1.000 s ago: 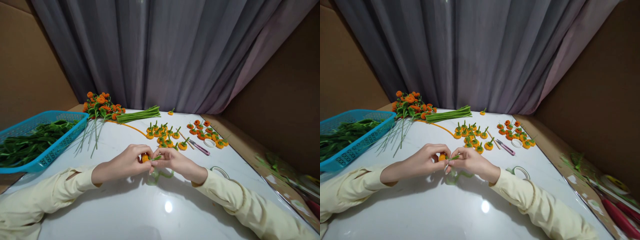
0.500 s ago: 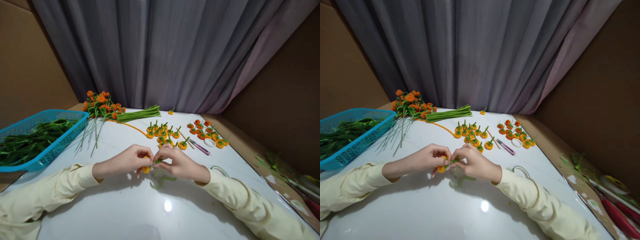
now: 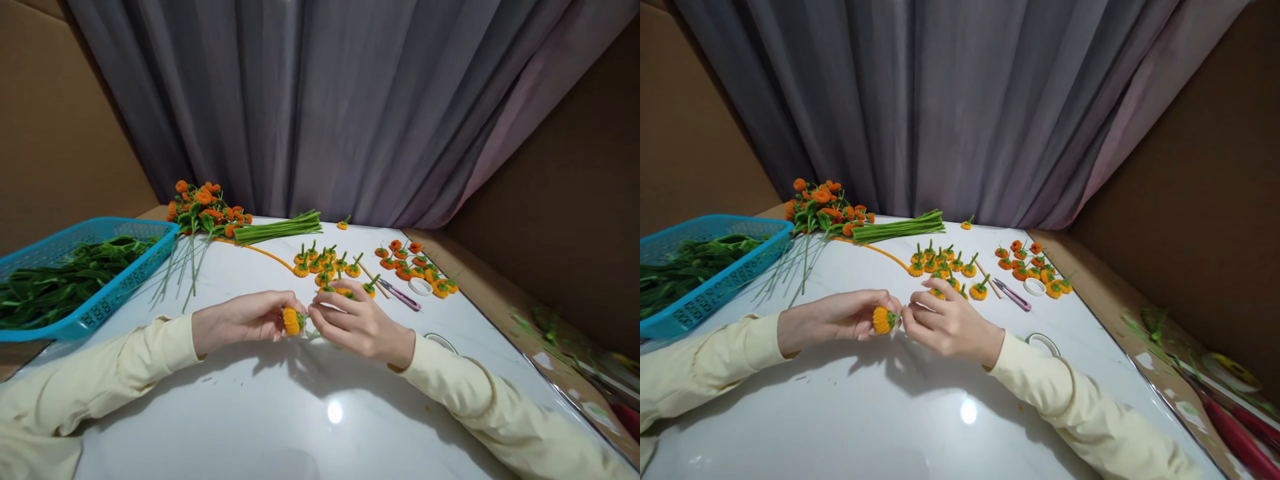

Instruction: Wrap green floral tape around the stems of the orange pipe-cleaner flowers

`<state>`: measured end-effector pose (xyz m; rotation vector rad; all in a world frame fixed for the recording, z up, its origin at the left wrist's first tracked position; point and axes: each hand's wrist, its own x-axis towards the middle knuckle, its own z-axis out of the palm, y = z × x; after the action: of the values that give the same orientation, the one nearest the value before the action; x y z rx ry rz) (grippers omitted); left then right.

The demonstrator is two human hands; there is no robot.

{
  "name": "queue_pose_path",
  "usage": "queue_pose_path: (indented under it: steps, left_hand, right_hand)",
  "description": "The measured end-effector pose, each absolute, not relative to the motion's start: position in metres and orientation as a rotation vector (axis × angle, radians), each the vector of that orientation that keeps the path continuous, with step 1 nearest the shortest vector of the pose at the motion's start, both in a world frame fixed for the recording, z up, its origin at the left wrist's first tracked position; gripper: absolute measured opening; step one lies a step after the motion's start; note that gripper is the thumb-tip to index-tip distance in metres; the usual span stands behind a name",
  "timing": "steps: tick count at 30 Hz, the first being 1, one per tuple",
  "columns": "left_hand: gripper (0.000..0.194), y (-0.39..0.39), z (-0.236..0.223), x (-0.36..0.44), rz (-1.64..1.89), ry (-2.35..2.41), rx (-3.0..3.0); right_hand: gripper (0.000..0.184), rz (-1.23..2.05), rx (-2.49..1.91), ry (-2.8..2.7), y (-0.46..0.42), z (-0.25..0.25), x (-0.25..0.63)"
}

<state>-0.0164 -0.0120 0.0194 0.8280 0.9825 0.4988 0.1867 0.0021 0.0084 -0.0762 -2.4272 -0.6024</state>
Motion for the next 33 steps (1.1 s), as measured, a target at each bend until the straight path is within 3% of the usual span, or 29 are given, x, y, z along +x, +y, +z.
queue_pose_path:
  steps: [4,7,12,17,22,27,33]
  left_hand:
    - [0.009,-0.013,0.02,-0.014,0.45,0.91,0.619]
    - [0.008,-0.012,0.018,-0.016,0.412,0.856,0.622]
    - [0.017,-0.01,0.014,-0.022,0.378,0.959,1.067]
    - [0.033,-0.022,0.015,-0.023,0.684,1.057,1.956]
    - [0.017,-0.038,0.019,-0.022,0.617,0.955,2.677]
    - [0.019,-0.04,0.021,-0.022,0.572,0.951,2.618]
    - [0.014,-0.033,0.021,-0.022,0.573,1.095,2.209]
  right_hand:
    - [0.017,-0.876,0.09,-2.421,0.001,0.015,0.191]
    - [0.019,-0.842,0.096,-2.437,0.0,0.013,0.192]
    - [0.02,-0.139,-0.263,-2.575,0.002,0.004,0.186]
    - [0.013,0.747,-0.769,-2.386,0.003,0.009,0.183]
    - [0.024,1.327,-0.927,-2.18,0.004,0.019,0.183]
    - [0.023,1.349,-0.798,-2.29,0.004,0.019,0.184]
    - [0.009,0.917,-0.668,-2.489,0.0,0.02,0.185]
